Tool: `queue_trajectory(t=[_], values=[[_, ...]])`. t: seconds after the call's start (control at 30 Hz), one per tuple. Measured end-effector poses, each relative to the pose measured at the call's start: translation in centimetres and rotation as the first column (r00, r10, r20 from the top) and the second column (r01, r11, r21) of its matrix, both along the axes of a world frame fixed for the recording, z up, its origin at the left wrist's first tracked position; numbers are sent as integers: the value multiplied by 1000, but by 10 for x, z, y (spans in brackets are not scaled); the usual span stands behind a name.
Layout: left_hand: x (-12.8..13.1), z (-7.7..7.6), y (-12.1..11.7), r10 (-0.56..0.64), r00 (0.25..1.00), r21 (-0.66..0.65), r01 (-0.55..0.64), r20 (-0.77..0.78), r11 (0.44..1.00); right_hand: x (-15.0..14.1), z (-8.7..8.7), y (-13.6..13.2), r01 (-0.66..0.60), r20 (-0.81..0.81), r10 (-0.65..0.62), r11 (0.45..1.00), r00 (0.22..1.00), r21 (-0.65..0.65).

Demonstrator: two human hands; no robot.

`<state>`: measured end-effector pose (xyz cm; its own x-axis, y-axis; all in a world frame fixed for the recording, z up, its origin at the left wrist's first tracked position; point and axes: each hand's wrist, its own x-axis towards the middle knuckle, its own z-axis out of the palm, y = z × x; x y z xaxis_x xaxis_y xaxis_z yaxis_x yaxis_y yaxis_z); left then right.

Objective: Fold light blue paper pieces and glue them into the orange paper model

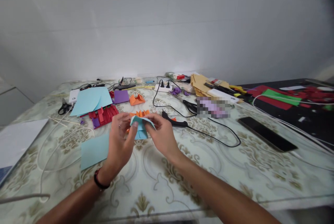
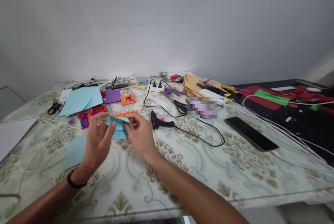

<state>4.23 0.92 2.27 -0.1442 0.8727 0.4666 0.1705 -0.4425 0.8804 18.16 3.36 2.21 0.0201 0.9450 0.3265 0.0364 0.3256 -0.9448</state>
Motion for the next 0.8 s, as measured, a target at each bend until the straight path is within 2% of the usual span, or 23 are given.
queue_trajectory(t=[0.17,0.37,0.53,0.6,0.67,0.73,0.8], values=[[-8,-5,7,-3,994,-81,-6,-110,997,3,-6,4,0,-11,0,1000,1000,28],[-9,-8,10,-43,998,-111,47,37,993,2,-11,2,-42,-133,47,998,990,41],[-16,-6,-1,-114,991,32,112,74,993,10,-9,-11,-132,-111,144,986,983,103],[-21,-4,-8,-137,990,72,135,21,988,15,-8,-19,-174,-52,183,974,982,147],[-24,-2,-14,-169,984,127,175,-55,976,20,-7,-26,-157,-15,163,967,986,203],[-24,0,-18,-168,980,182,186,-110,966,23,-6,-30,-134,-73,148,976,986,174],[-22,-2,-20,-169,982,168,181,-79,969,24,-6,-31,-155,-83,166,980,983,122]])
